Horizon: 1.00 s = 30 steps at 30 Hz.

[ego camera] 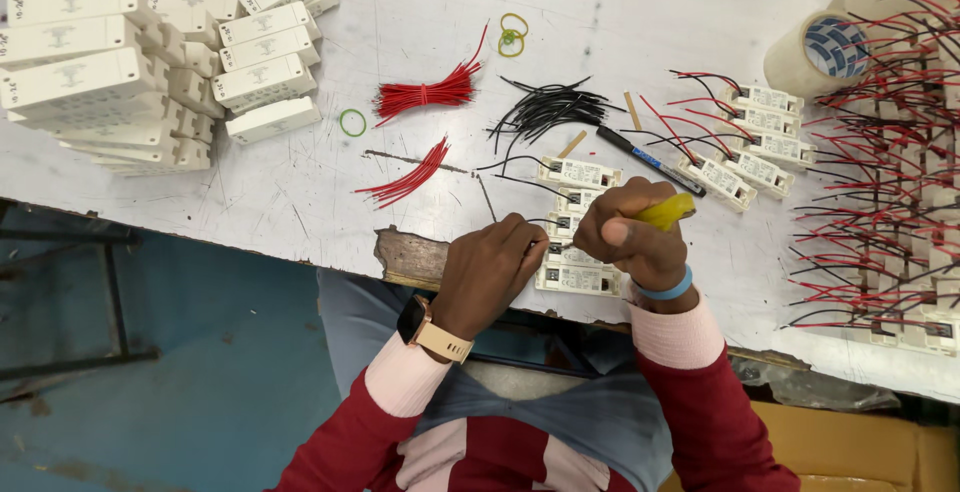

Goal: The person assembles electrical components by inserting red and black wires into white plastic modules and securing them with a yellow screwdriver. They handle multiple modules, organize wires, and place completed units on the table.

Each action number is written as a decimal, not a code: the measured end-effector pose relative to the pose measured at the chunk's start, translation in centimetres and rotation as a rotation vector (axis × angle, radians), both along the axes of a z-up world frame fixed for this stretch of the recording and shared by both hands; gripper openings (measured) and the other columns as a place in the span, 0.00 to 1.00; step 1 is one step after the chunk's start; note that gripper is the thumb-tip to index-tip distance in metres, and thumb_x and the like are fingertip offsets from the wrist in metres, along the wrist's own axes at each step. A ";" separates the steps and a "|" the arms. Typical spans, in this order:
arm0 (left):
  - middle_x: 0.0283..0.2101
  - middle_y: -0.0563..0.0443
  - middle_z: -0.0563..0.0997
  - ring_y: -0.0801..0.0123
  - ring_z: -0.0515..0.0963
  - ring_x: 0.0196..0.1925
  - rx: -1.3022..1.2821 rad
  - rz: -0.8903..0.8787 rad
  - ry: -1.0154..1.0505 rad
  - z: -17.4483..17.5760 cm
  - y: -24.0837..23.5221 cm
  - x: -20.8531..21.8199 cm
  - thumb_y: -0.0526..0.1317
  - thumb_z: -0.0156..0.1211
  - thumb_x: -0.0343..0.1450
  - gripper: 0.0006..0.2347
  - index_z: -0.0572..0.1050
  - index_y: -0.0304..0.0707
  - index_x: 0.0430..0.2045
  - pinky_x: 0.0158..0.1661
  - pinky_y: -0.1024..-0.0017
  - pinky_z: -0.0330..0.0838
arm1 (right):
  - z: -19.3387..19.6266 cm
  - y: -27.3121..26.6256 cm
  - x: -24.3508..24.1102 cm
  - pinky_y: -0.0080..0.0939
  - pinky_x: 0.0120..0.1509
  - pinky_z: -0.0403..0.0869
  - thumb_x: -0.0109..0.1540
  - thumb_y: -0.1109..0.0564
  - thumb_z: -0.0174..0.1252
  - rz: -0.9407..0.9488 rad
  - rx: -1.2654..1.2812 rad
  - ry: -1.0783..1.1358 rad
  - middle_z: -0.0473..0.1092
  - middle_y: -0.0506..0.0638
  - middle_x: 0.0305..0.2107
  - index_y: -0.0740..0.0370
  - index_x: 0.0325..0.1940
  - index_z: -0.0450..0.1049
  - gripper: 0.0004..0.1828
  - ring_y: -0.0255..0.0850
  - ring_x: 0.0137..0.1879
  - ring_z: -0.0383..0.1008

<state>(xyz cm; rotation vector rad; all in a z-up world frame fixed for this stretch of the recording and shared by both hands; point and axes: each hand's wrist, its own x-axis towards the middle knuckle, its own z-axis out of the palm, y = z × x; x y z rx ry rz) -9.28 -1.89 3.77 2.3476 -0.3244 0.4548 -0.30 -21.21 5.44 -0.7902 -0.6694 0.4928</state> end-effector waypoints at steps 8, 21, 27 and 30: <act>0.31 0.49 0.78 0.58 0.81 0.32 0.019 0.025 0.042 0.0 0.1 -0.7 0.40 0.63 0.73 0.06 0.77 0.38 0.30 0.29 0.62 0.72 | -1.5 -0.5 0.2 0.37 0.24 0.46 0.67 0.57 0.54 -0.034 -0.015 0.004 0.47 0.43 0.14 0.56 0.19 0.50 0.26 0.33 0.19 0.45; 0.34 0.47 0.78 0.53 0.76 0.38 0.295 0.455 -0.039 -1.6 10.3 4.1 0.40 0.67 0.66 0.06 0.81 0.38 0.30 0.39 0.56 0.67 | 0.9 -8.2 -3.7 0.38 0.27 0.45 0.71 0.35 0.49 -0.505 -0.178 -0.014 0.45 0.40 0.10 0.56 0.22 0.56 0.32 0.30 0.17 0.40; 0.35 0.46 0.76 0.53 0.74 0.39 0.325 0.405 -0.024 -3.7 10.3 5.0 0.37 0.64 0.71 0.04 0.79 0.36 0.29 0.42 0.58 0.67 | 0.4 -6.9 -3.5 0.38 0.25 0.45 0.71 0.35 0.50 -0.481 -0.081 0.041 0.46 0.41 0.12 0.55 0.25 0.56 0.29 0.30 0.20 0.39; 0.35 0.43 0.76 0.51 0.74 0.39 0.250 0.350 -0.018 -3.1 10.8 5.0 0.36 0.62 0.72 0.04 0.76 0.34 0.31 0.42 0.57 0.68 | 0.9 -6.2 -2.9 0.38 0.25 0.44 0.72 0.36 0.49 -0.497 -0.084 0.037 0.45 0.40 0.10 0.55 0.24 0.56 0.29 0.29 0.16 0.38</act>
